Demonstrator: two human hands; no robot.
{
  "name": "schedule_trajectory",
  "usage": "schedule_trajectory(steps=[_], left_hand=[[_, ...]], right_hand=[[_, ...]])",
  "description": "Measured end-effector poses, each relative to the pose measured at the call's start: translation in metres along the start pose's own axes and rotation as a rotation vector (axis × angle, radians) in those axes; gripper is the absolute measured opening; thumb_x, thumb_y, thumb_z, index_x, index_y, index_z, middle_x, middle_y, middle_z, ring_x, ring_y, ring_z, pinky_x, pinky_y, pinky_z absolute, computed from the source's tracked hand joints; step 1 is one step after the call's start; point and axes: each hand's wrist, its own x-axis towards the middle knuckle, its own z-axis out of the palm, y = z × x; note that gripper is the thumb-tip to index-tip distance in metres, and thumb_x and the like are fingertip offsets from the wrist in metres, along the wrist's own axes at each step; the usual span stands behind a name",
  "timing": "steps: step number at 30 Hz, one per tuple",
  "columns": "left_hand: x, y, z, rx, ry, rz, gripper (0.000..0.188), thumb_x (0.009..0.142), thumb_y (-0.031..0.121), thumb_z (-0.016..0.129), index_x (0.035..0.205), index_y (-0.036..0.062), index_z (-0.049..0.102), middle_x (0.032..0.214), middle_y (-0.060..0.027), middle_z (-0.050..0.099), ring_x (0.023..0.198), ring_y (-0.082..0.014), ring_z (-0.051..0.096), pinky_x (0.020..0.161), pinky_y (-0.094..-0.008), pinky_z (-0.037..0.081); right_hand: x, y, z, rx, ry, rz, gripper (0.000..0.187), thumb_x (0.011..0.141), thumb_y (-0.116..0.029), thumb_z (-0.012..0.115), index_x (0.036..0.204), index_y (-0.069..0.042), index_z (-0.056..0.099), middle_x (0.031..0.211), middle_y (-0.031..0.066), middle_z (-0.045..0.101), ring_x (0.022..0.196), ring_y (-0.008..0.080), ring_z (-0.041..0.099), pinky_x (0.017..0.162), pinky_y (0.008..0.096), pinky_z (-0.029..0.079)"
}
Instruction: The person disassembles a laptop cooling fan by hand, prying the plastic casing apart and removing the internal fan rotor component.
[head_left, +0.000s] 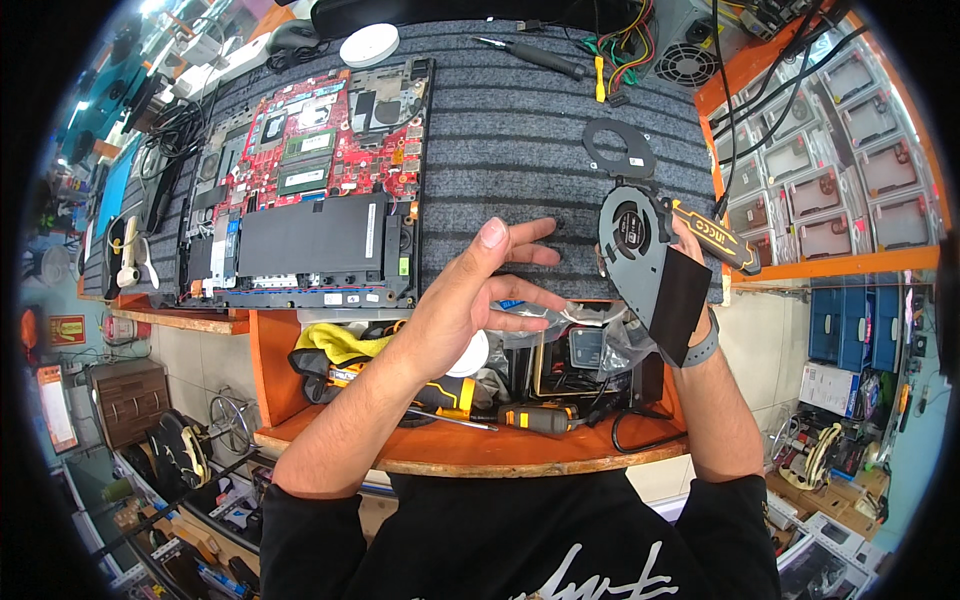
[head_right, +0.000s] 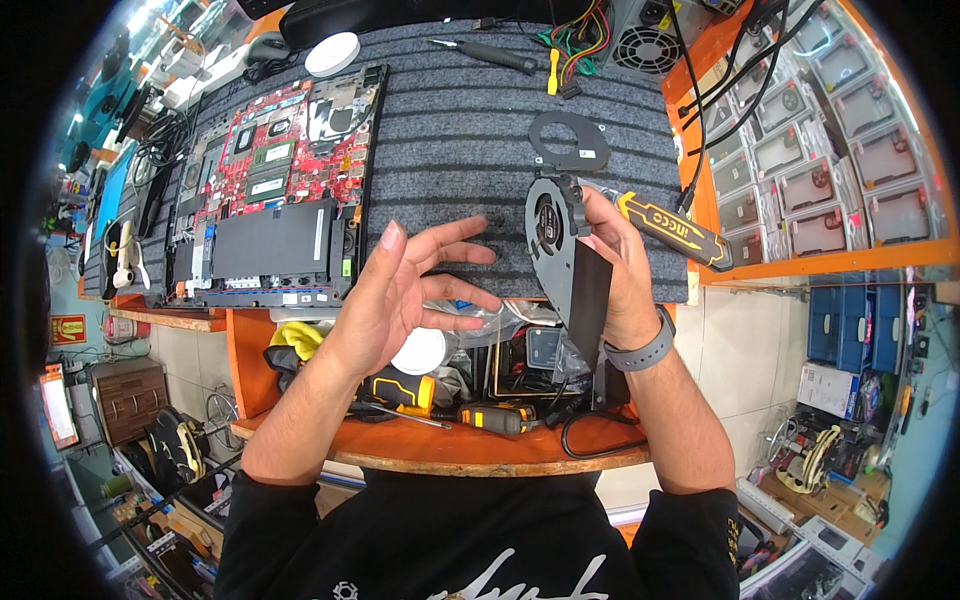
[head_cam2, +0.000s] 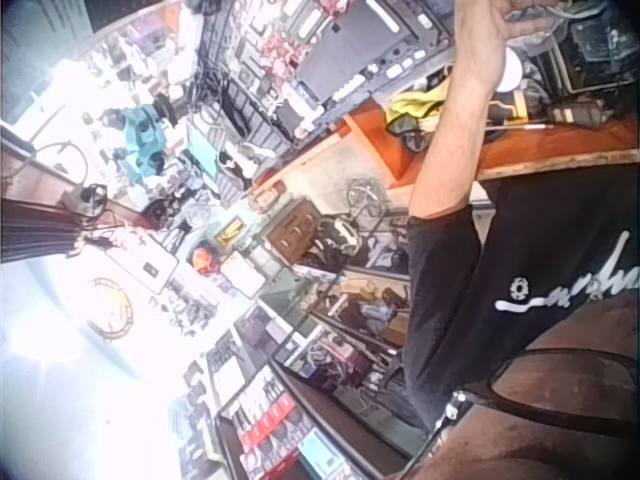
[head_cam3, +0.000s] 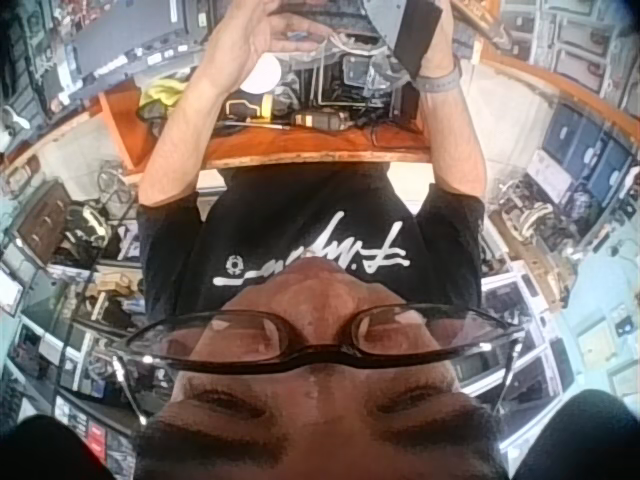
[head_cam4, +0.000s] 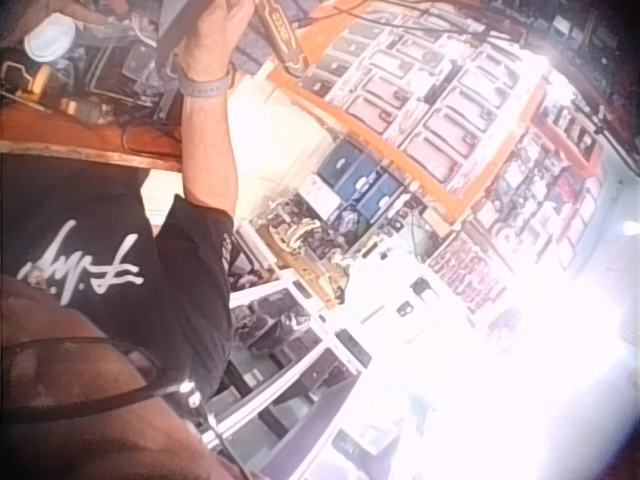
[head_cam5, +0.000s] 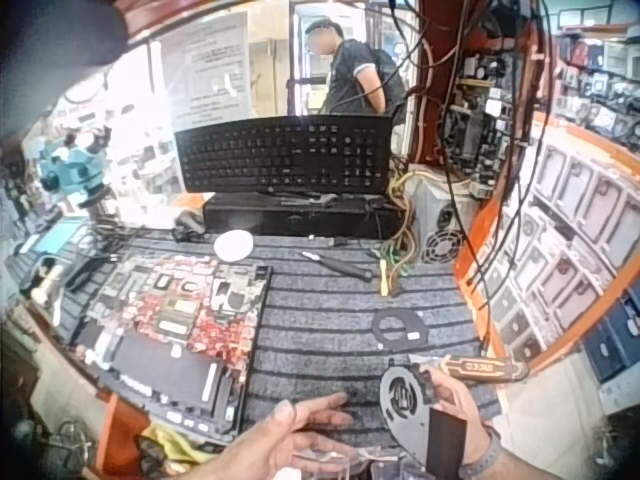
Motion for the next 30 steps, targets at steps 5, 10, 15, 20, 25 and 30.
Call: schedule_trajectory(steps=[5,10,15,20,25,30], left_hand=[[0.0,-0.001,0.0,0.001,0.001,0.003,0.092,0.1,0.071,0.016,0.152,-0.0023,0.033,0.134,-0.0223,0.051,0.11,-0.0304,0.066,0.092,-0.0442,0.058],[0.0,0.0,0.0,-0.001,-0.003,0.001,0.091,0.1,0.07,0.016,0.152,-0.0025,0.033,0.134,-0.0224,0.051,0.11,-0.0306,0.066,0.092,-0.0442,0.058],[-0.001,-0.002,-0.001,-0.005,-0.034,0.023,0.097,0.096,0.077,0.026,0.152,-0.0006,0.034,0.135,-0.02,0.051,0.112,-0.0288,0.065,0.092,-0.0439,0.057],[-0.004,-0.009,-0.006,-0.224,-0.262,0.06,0.078,0.094,0.045,0.07,0.15,0.0013,0.038,0.135,-0.0117,0.053,0.12,-0.0197,0.058,0.098,-0.0361,0.055],[-0.002,-0.01,-0.005,-0.2,-0.231,0.057,0.069,0.094,0.031,0.073,0.147,0.0011,0.042,0.131,-0.0099,0.058,0.12,-0.0173,0.058,0.096,-0.0341,0.056],[-0.004,-0.007,-0.004,-0.218,-0.209,0.032,0.067,0.094,0.029,0.072,0.147,0.0003,0.043,0.129,-0.0098,0.058,0.118,-0.0165,0.059,0.095,-0.0328,0.056]], right_hand=[[0.0,0.0,0.001,0.023,0.019,0.016,0.074,0.088,-0.04,0.07,0.141,0.007,0.046,0.125,0.014,0.062,0.112,0.0183,0.063,0.094,0.0305,0.052],[0.001,0.006,-0.007,-0.075,-0.072,-0.112,0.063,0.095,-0.044,0.058,0.136,0.003,0.051,0.12,0.0152,0.065,0.105,0.0214,0.065,0.092,0.0335,0.054],[-0.004,-0.011,0.03,-0.462,-0.173,-0.424,0.057,0.071,-0.027,0.077,0.116,0.001,0.057,0.1,0.0042,0.053,0.087,0.0138,0.049,0.083,0.0279,0.044],[-0.013,-0.022,0.048,-0.881,-0.351,-0.67,0.061,0.06,-0.018,0.083,0.115,-0.004,0.058,0.101,0.0093,0.052,0.086,0.021,0.055,0.075,0.0313,0.049],[-0.015,-0.023,0.05,-0.917,-0.342,-0.692,0.062,0.058,-0.015,0.084,0.114,-0.005,0.058,0.101,0.0102,0.053,0.086,0.0224,0.056,0.074,0.0323,0.052],[-0.015,-0.022,0.051,-0.927,-0.332,-0.686,0.062,0.058,-0.016,0.084,0.114,-0.005,0.058,0.102,0.0109,0.053,0.087,0.0236,0.056,0.074,0.0329,0.052]])
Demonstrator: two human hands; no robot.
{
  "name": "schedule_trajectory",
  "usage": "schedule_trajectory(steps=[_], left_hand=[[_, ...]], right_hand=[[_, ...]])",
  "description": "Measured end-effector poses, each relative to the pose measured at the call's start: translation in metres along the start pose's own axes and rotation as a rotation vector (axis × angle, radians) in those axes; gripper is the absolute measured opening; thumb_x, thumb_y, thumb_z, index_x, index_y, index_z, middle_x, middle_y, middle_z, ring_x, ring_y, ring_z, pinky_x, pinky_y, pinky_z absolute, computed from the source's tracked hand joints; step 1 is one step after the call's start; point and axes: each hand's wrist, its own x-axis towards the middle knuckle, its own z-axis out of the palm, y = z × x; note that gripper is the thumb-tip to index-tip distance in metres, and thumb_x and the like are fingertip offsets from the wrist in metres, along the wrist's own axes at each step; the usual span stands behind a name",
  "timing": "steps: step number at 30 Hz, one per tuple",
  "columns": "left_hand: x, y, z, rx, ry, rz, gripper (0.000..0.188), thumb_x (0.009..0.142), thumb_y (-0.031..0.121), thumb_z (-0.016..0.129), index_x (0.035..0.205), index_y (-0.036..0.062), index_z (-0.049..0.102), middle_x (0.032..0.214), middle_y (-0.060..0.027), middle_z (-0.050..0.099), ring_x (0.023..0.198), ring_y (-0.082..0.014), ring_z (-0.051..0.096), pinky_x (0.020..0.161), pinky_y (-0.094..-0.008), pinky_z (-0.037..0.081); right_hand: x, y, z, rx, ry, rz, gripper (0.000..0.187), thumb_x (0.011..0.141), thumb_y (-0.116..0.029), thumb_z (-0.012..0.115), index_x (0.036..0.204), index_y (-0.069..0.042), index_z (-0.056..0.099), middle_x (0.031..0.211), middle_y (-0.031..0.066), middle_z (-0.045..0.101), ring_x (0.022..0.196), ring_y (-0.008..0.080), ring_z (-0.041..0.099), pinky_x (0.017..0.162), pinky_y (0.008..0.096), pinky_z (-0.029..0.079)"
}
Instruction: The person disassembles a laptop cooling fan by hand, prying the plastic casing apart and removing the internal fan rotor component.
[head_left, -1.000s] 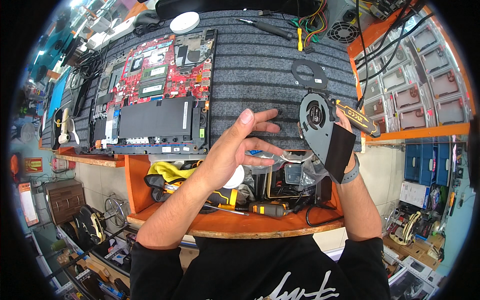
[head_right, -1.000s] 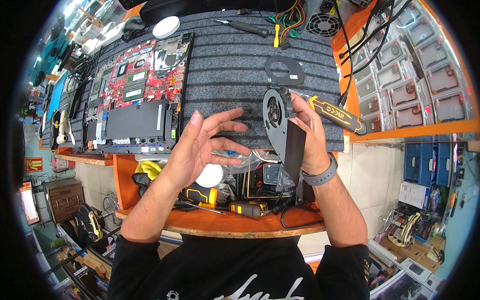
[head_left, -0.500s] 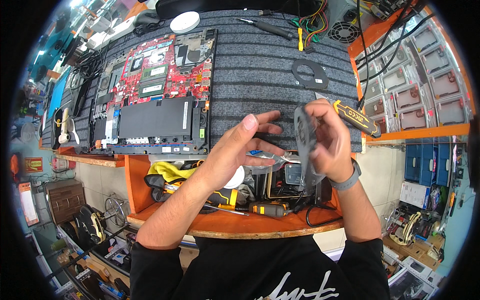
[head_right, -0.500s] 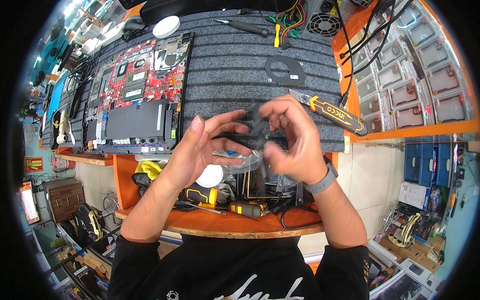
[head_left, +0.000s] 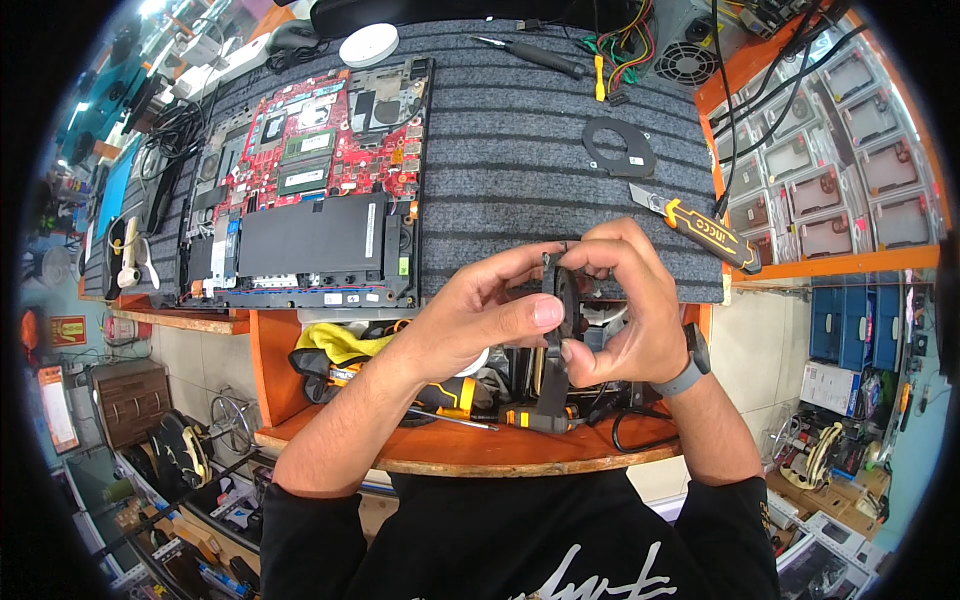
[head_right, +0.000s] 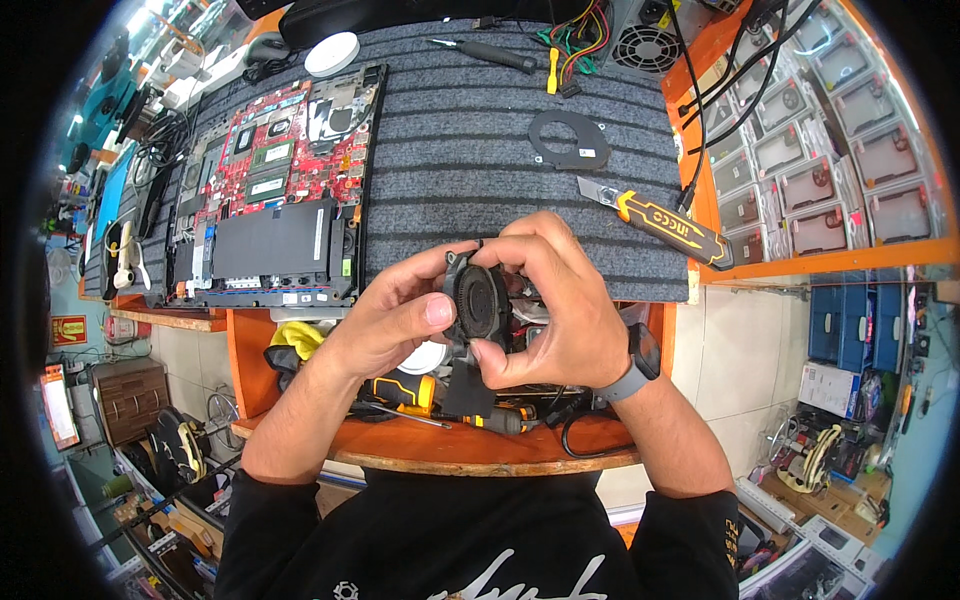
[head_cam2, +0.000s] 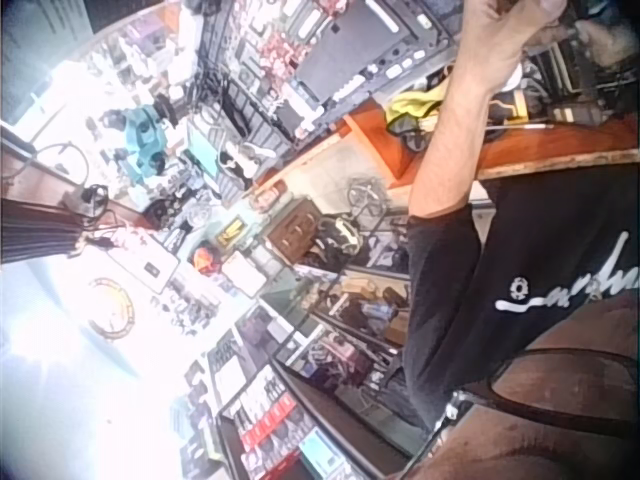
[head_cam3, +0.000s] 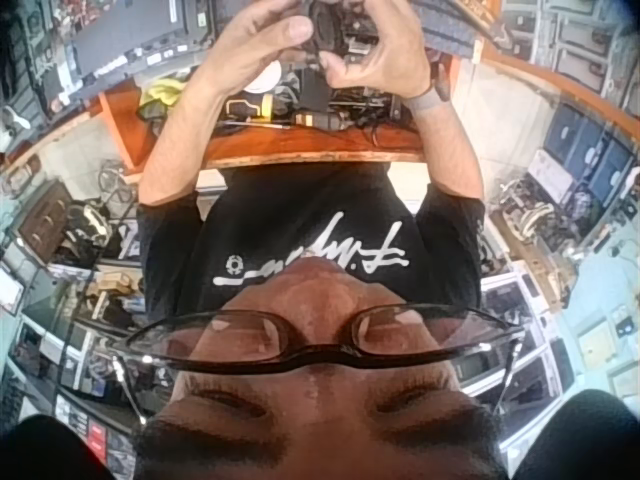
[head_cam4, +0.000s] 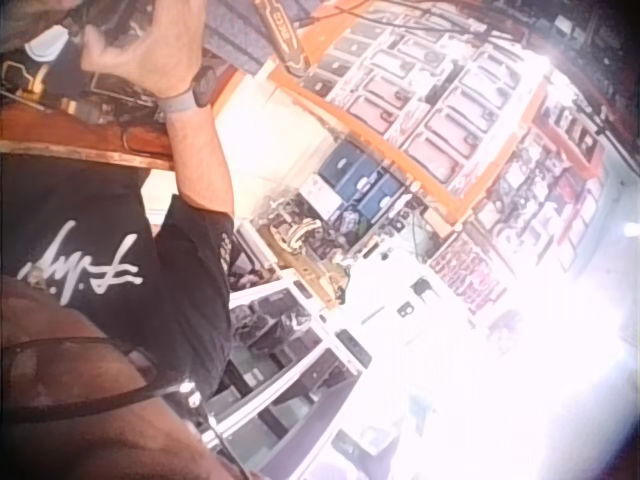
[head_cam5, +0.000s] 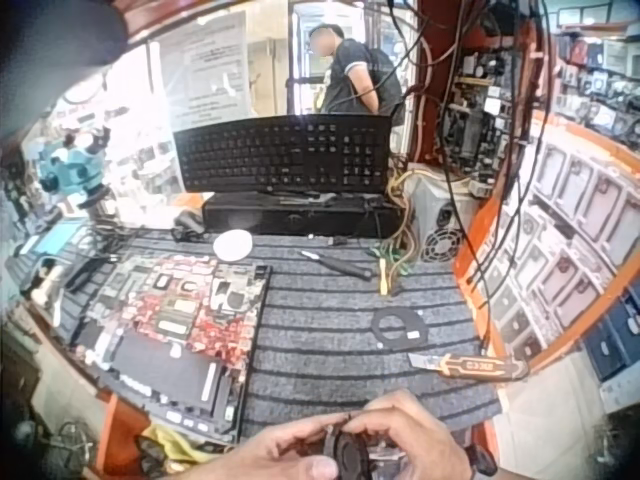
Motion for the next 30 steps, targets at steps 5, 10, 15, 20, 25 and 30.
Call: schedule_trajectory(steps=[5,10,15,20,25,30], left_hand=[[0.0,-0.001,0.0,0.005,0.007,0.005,0.067,0.095,0.029,0.072,0.147,-0.0007,0.043,0.128,-0.0099,0.059,0.116,-0.0159,0.059,0.094,-0.0326,0.057],[0.001,-0.003,-0.001,0.015,0.015,0.004,0.067,0.095,0.03,0.072,0.147,-0.0007,0.043,0.128,-0.0098,0.058,0.116,-0.0157,0.06,0.091,-0.0325,0.058],[0.0,-0.001,0.0,0.011,0.017,0.001,0.068,0.094,0.029,0.072,0.147,-0.0008,0.042,0.129,-0.0099,0.058,0.116,-0.0161,0.06,0.091,-0.033,0.059],[0.0,-0.004,0.0,0.088,0.008,0.04,0.069,0.097,0.038,0.067,0.148,-0.0008,0.041,0.131,-0.0123,0.056,0.115,-0.0189,0.062,0.091,-0.0353,0.059],[0.001,0.007,0.005,0.123,0.086,0.004,0.095,0.092,0.074,0.042,0.149,-0.0019,0.038,0.139,-0.0238,0.048,0.115,-0.0343,0.063,0.095,-0.0463,0.055],[0.003,0.007,0.003,0.164,0.119,0.04,0.097,0.093,0.075,0.04,0.151,-0.002,0.035,0.139,-0.0247,0.048,0.117,-0.0347,0.063,0.097,-0.0461,0.054]], right_hand=[[0.0,0.0,0.001,-0.005,0.001,0.009,0.062,0.059,-0.017,0.084,0.114,-0.005,0.058,0.102,0.011,0.054,0.088,0.0243,0.057,0.074,0.0335,0.053],[-0.001,0.001,0.002,-0.007,0.01,0.015,0.062,0.059,-0.018,0.084,0.114,-0.005,0.059,0.103,0.0108,0.054,0.089,0.0243,0.057,0.074,0.0334,0.053],[-0.001,0.001,0.002,-0.01,0.011,0.015,0.062,0.059,-0.018,0.084,0.114,-0.005,0.059,0.103,0.0107,0.054,0.089,0.0242,0.057,0.074,0.0334,0.053],[-0.003,0.005,0.001,0.04,0.004,0.04,0.062,0.062,-0.025,0.083,0.115,-0.004,0.058,0.104,0.0099,0.054,0.09,0.0222,0.057,0.077,0.0319,0.051],[-0.01,0.01,-0.004,0.602,0.156,0.274,0.068,0.077,-0.047,0.077,0.119,0.002,0.055,0.11,0.0068,0.052,0.101,0.0152,0.055,0.09,0.0284,0.045],[-0.018,0.011,-0.008,0.799,0.262,0.57,0.08,0.078,-0.059,0.073,0.125,0.002,0.052,0.118,0.0078,0.053,0.107,0.015,0.058,0.092,0.0277,0.047]])
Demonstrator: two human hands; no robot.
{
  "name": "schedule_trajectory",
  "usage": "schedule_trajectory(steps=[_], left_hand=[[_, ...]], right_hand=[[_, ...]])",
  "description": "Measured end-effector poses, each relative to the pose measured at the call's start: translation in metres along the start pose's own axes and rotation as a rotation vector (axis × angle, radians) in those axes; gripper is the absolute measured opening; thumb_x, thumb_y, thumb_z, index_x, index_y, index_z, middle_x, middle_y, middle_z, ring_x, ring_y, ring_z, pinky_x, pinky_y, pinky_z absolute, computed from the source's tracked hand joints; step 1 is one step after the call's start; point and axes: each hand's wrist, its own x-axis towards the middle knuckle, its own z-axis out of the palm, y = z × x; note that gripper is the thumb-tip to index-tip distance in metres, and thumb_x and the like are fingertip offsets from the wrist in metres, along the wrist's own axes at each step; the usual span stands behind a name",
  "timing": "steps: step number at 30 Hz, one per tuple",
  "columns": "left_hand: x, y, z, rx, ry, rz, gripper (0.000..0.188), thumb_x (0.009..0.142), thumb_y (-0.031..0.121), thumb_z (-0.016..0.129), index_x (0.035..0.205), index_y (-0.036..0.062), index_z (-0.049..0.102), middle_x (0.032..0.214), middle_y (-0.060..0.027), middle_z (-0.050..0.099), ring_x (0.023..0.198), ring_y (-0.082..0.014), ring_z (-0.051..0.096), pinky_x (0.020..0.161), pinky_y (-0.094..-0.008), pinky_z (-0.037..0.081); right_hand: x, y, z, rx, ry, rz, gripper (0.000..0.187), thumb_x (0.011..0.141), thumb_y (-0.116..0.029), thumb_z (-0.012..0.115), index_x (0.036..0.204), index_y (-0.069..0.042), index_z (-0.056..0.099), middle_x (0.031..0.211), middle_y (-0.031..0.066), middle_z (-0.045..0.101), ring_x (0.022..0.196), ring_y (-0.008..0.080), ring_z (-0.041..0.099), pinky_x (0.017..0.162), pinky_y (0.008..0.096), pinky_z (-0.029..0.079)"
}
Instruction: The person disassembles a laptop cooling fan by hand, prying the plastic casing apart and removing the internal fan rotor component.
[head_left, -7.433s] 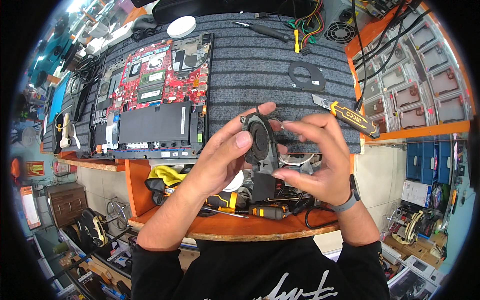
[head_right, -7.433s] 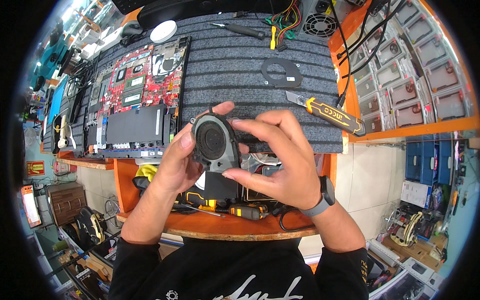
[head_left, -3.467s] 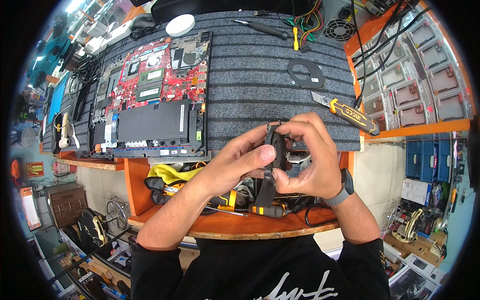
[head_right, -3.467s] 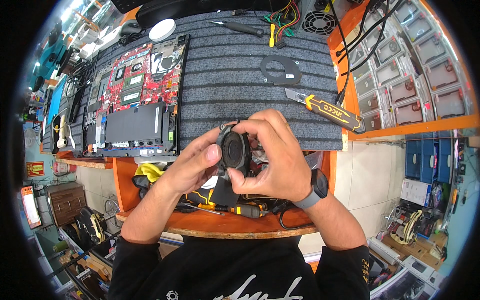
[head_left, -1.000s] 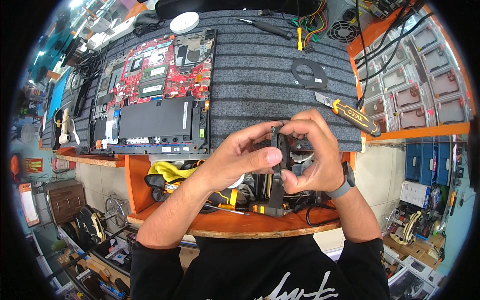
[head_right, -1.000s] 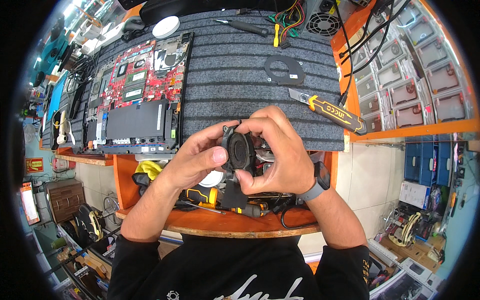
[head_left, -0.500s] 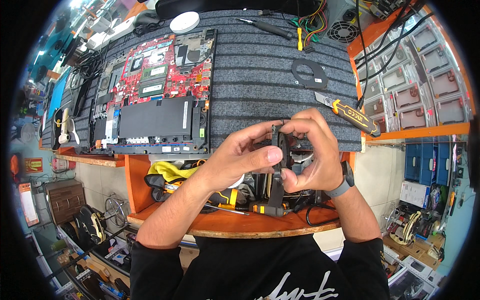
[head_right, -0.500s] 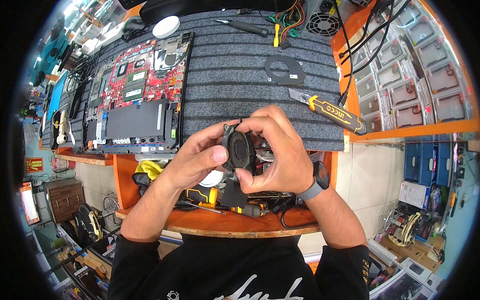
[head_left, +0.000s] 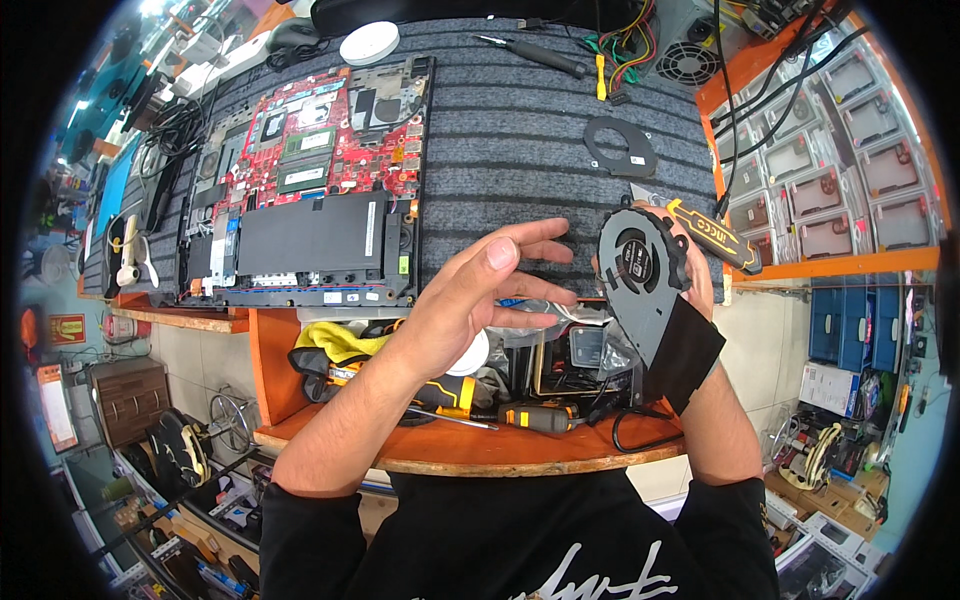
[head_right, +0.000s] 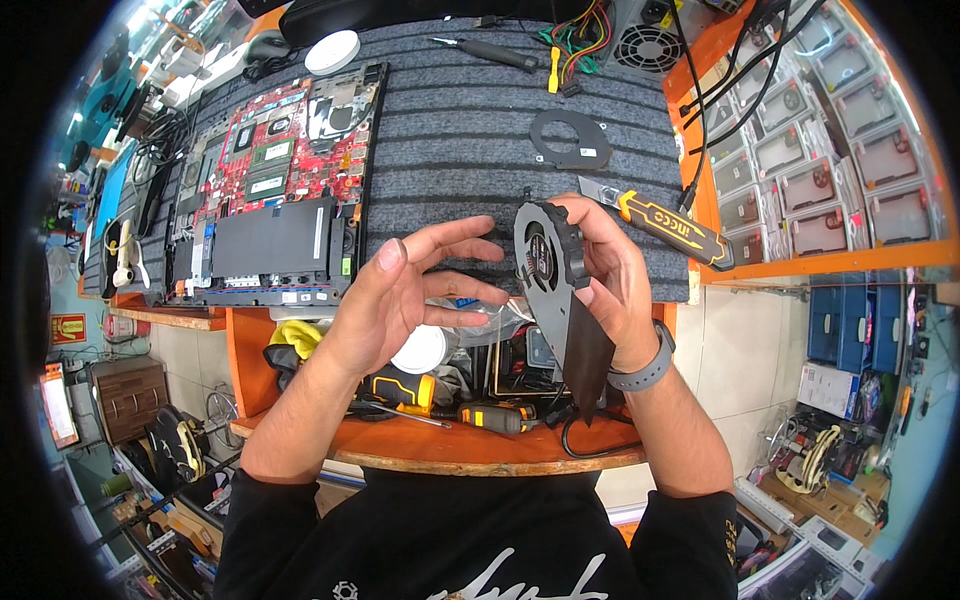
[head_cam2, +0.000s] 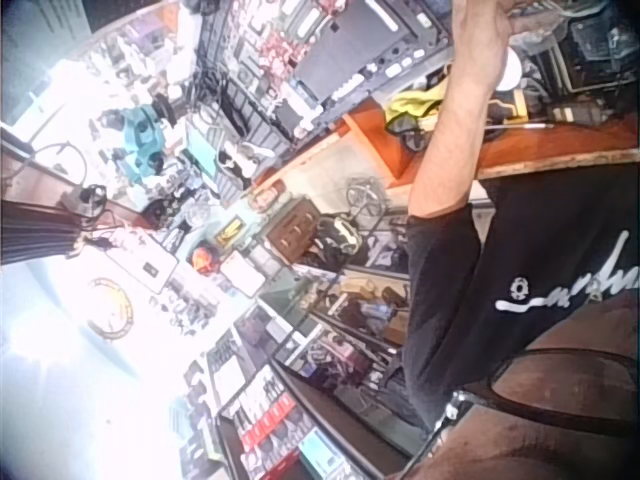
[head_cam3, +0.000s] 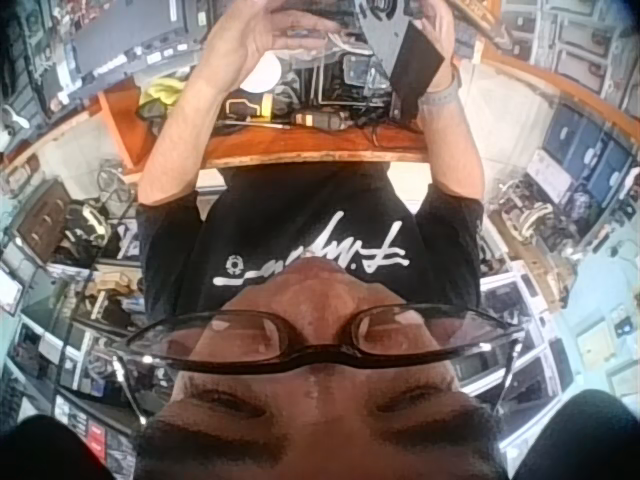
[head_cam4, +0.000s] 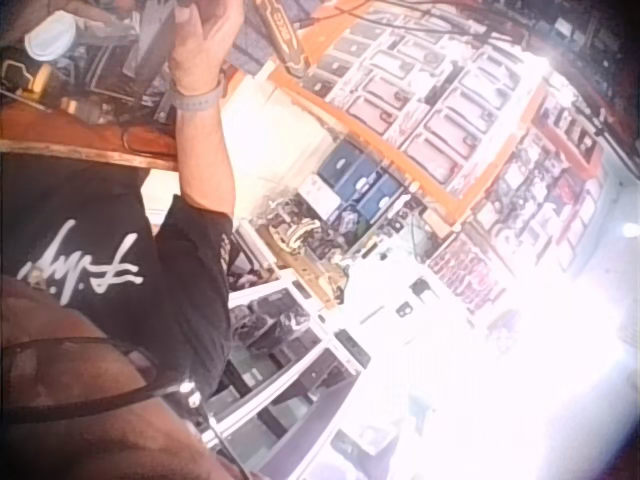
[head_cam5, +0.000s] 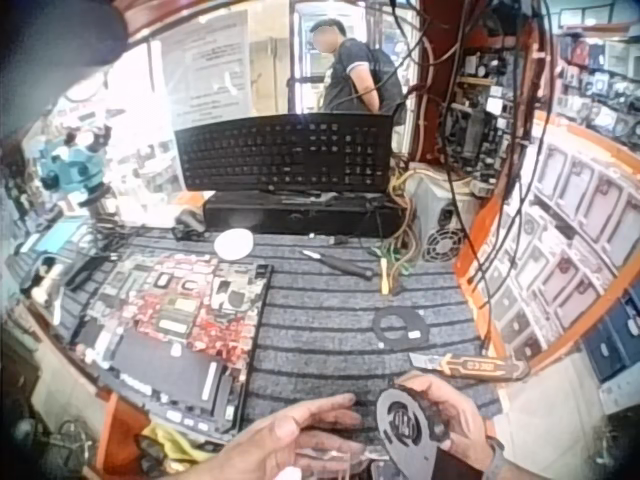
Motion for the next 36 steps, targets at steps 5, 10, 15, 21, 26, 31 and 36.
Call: schedule_trajectory(steps=[5,10,15,21,26,31,36], left_hand=[[0.0,-0.002,-0.001,0.001,0.001,0.013,0.096,0.092,0.073,0.043,0.151,-0.002,0.036,0.139,-0.0243,0.049,0.118,-0.0345,0.062,0.097,-0.0458,0.054],[0.0,-0.002,0.0,0.03,0.014,0.034,0.094,0.092,0.071,0.046,0.151,-0.0021,0.037,0.137,-0.0236,0.049,0.118,-0.0345,0.062,0.095,-0.0439,0.055],[0.0,0.0,0.0,0.036,0.027,0.036,0.093,0.092,0.07,0.048,0.15,-0.0024,0.037,0.136,-0.0236,0.05,0.118,-0.0347,0.062,0.095,-0.0428,0.055],[0.0,-0.002,0.0,0.028,0.022,0.035,0.093,0.092,0.07,0.048,0.149,-0.0031,0.038,0.136,-0.0237,0.05,0.118,-0.0349,0.062,0.095,-0.0427,0.055],[0.0,-0.002,-0.002,0.034,0.018,0.028,0.093,0.092,0.069,0.05,0.148,-0.0042,0.038,0.135,-0.0239,0.051,0.118,-0.0353,0.062,0.096,-0.044,0.055],[0.0,-0.002,-0.001,0.04,0.019,0.024,0.091,0.093,0.068,0.05,0.148,-0.0046,0.039,0.135,-0.0242,0.051,0.118,-0.0355,0.062,0.096,-0.0448,0.055],[0.0,-0.002,-0.001,0.03,0.01,0.014,0.091,0.093,0.067,0.05,0.147,-0.0049,0.039,0.135,-0.0242,0.051,0.118,-0.0355,0.062,0.096,-0.0447,0.055]], right_hand=[[0.001,0.006,-0.006,0.022,0.036,0.019,0.085,0.079,-0.056,0.072,0.132,0.005,0.047,0.125,0.0114,0.057,0.113,0.0178,0.06,0.095,0.0312,0.051],[-0.001,0.026,-0.028,0.335,-0.072,-0.011,0.075,0.09,-0.048,0.066,0.141,0.002,0.044,0.127,0.0168,0.061,0.111,0.0237,0.066,0.093,0.0367,0.057],[0.002,0.033,-0.031,0.47,-0.109,0.022,0.046,0.104,-0.023,0.046,0.145,-0.003,0.042,0.124,0.0195,0.066,0.106,0.0263,0.07,0.086,0.0371,0.061],[-0.004,0.049,-0.045,0.389,0.018,0.063,0.058,0.1,-0.033,0.056,0.146,-0.001,0.04,0.124,0.0189,0.065,0.105,0.0265,0.07,0.086,0.0372,0.061],[0.0,0.036,-0.033,0.324,0.047,0.101,0.088,0.086,-0.049,0.074,0.147,0.002,0.037,0.127,0.0185,0.063,0.107,0.0265,0.069,0.088,0.0394,0.061],[0.001,0.045,-0.04,0.273,0.034,0.084,0.09,0.085,-0.05,0.075,0.147,0.003,0.037,0.129,0.0193,0.061,0.11,0.0265,0.068,0.088,0.0408,0.061],[-0.001,0.041,-0.039,0.291,0.031,0.074,0.089,0.083,-0.049,0.077,0.143,0.005,0.04,0.13,0.0178,0.059,0.113,0.0254,0.065,0.091,0.0392,0.059]])
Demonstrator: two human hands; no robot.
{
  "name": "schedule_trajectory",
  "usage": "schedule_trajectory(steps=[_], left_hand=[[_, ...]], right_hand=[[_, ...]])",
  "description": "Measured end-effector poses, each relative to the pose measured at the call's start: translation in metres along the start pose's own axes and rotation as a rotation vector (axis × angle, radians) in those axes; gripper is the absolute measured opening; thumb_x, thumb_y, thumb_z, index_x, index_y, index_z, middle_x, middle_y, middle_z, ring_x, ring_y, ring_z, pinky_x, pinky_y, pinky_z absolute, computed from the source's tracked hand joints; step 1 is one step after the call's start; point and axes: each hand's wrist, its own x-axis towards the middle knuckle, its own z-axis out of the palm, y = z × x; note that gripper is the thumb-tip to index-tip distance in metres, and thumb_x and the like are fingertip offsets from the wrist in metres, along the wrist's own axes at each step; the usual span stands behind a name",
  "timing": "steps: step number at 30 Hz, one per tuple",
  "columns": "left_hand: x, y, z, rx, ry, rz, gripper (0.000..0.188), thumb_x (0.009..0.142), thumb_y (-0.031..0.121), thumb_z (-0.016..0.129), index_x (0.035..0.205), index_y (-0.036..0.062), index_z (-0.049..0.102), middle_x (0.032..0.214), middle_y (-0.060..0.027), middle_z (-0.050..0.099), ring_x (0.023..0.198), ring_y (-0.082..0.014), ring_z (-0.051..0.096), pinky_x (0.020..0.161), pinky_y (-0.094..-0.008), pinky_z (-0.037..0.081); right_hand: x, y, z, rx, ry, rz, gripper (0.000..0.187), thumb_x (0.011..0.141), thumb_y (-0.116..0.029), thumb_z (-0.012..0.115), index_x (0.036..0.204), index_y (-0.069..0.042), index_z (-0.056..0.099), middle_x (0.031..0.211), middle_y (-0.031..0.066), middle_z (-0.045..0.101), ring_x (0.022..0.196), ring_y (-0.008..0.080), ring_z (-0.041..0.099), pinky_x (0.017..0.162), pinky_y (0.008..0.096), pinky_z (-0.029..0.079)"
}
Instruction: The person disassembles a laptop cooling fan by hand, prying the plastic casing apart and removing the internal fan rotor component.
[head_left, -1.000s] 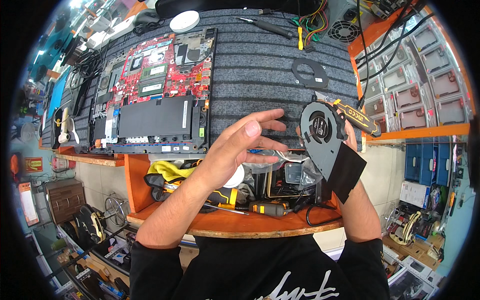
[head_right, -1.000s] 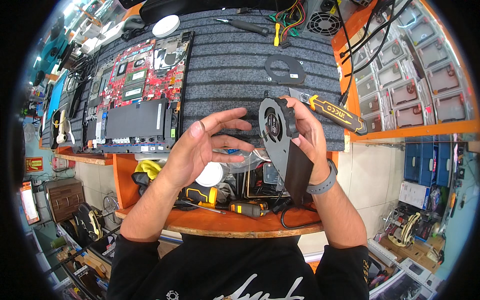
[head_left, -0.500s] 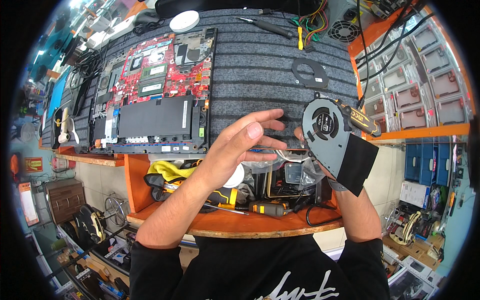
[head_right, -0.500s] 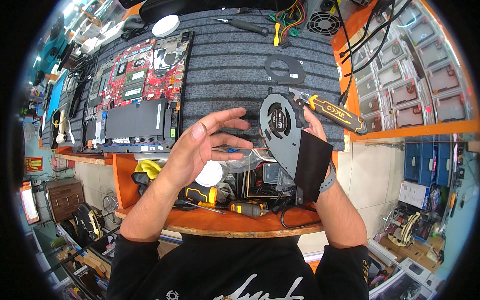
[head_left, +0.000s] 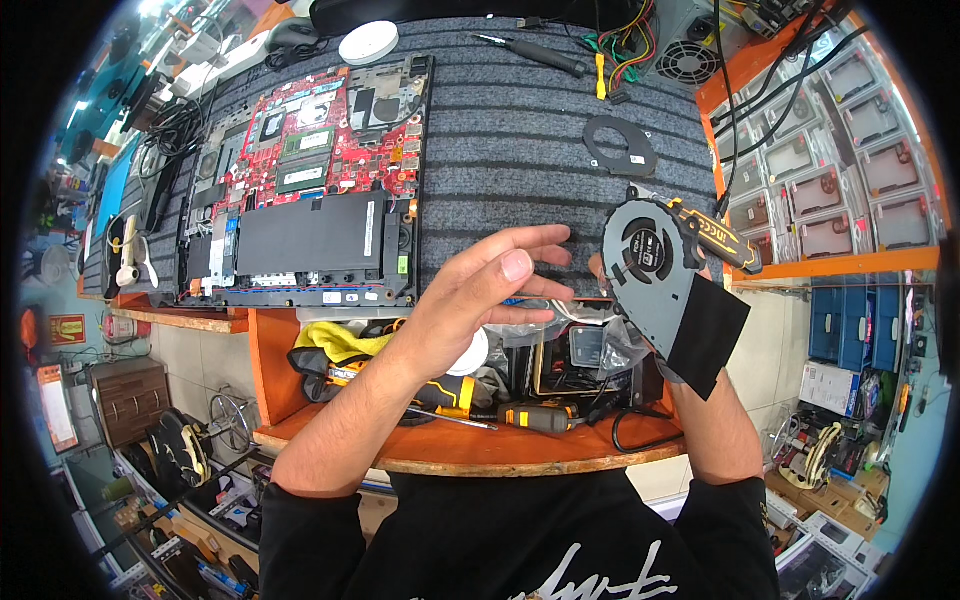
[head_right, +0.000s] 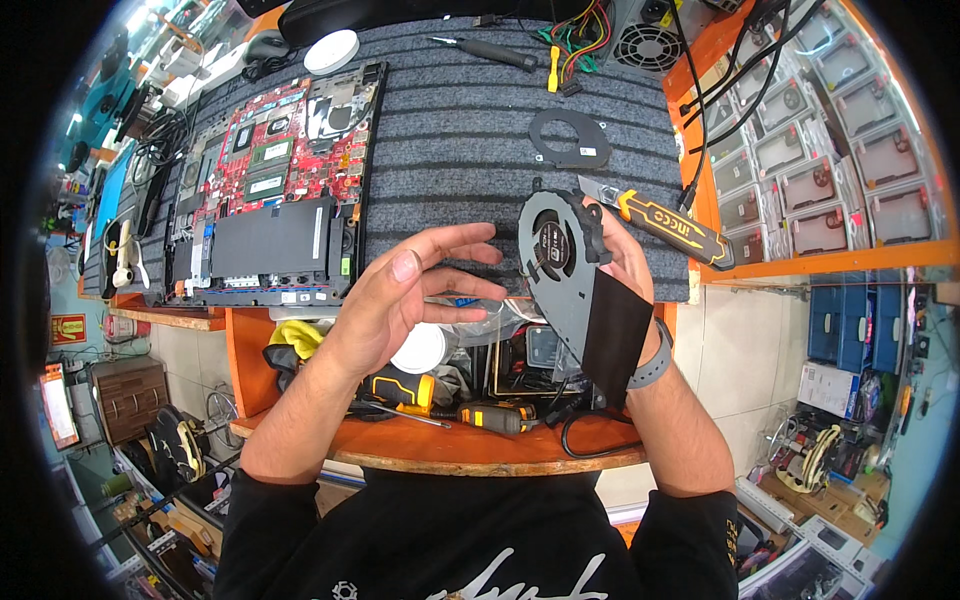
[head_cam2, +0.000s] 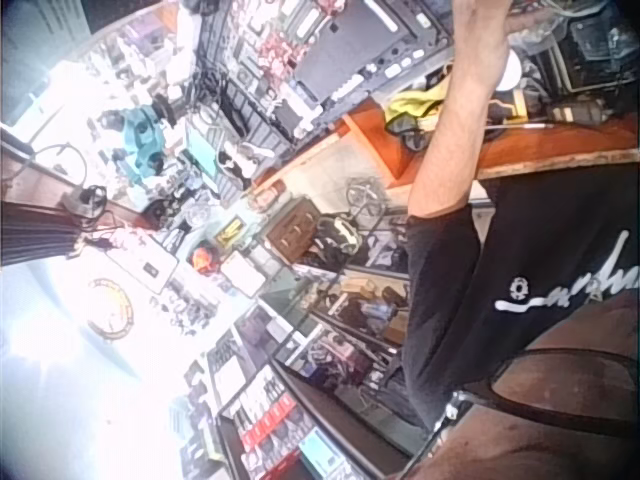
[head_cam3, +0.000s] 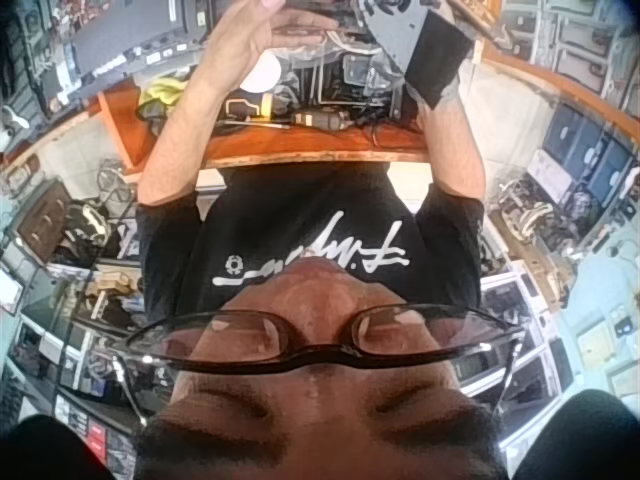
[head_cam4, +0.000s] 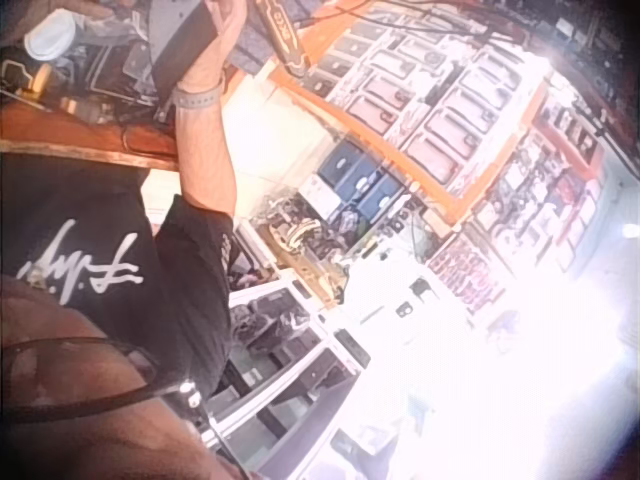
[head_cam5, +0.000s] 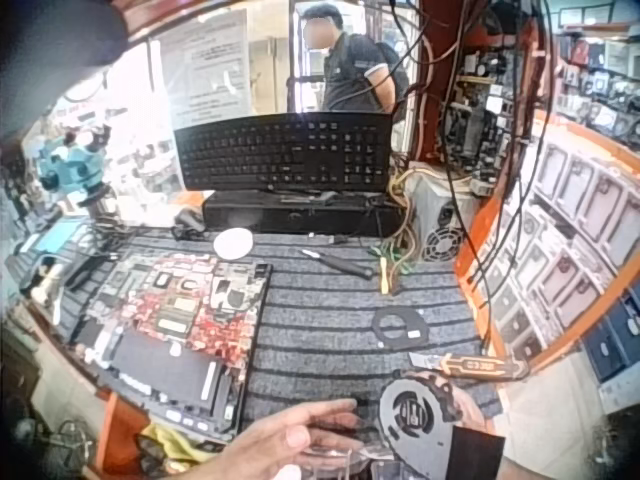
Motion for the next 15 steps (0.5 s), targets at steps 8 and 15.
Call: schedule_trajectory(steps=[8,15], left_hand=[[-0.003,-0.004,-0.002,-0.049,-0.068,-0.009,0.09,0.087,0.063,0.065,0.144,-0.0032,0.044,0.131,-0.0174,0.056,0.118,-0.0287,0.062,0.096,-0.0427,0.054],[-0.005,-0.002,0.003,-0.078,-0.088,-0.042,0.082,0.074,0.028,0.09,0.137,-0.0027,0.049,0.124,-0.0074,0.059,0.116,-0.0167,0.059,0.103,-0.0341,0.045]], right_hand=[[0.007,-0.033,0.051,-0.9,-0.272,-0.553,0.061,0.068,-0.036,0.08,0.113,-0.001,0.059,0.101,0.0083,0.054,0.091,0.019,0.055,0.077,0.0299,0.047],[0.001,-0.036,0.068,-1.112,-0.3,-0.651,0.059,0.058,-0.022,0.084,0.11,-0.005,0.06,0.099,0.0105,0.055,0.087,0.0244,0.056,0.074,0.0339,0.051]])
